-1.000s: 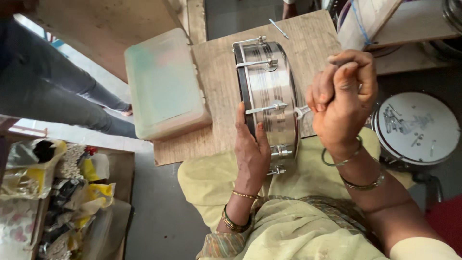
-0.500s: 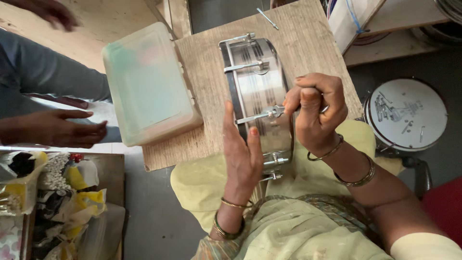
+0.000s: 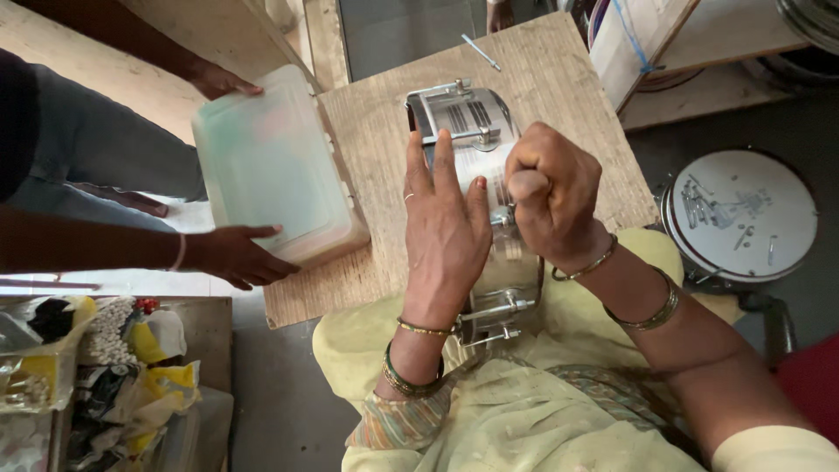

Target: The person uses a wrench to tighten the tension rods around the rim of a snare drum, turning the tool repeatedly on different lugs while holding the drum steady on a wooden board.

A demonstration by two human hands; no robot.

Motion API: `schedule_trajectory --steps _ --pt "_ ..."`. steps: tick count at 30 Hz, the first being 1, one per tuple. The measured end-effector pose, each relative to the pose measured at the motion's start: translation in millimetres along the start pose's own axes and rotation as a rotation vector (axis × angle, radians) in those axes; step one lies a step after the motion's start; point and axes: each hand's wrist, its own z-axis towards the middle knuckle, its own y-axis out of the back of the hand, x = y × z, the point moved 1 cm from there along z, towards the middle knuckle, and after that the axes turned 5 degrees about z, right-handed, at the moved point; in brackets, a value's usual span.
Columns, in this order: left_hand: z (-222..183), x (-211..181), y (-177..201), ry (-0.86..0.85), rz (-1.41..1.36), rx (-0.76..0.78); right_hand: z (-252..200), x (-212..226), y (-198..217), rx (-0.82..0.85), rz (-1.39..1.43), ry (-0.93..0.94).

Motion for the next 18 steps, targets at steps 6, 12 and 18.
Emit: schedule_trajectory --steps 6,12,18 --pt "12 -10 -10 0.104 -0.011 0.039 -4 -13 4 -0.036 -0.019 -0.051" --pt "13 -10 -12 0.139 -0.073 0.048 -18 -4 14 0.051 0.018 0.032" --pt "17 -14 -7 0.2 -0.028 0.062 -28 7 26 0.199 0.054 0.241"
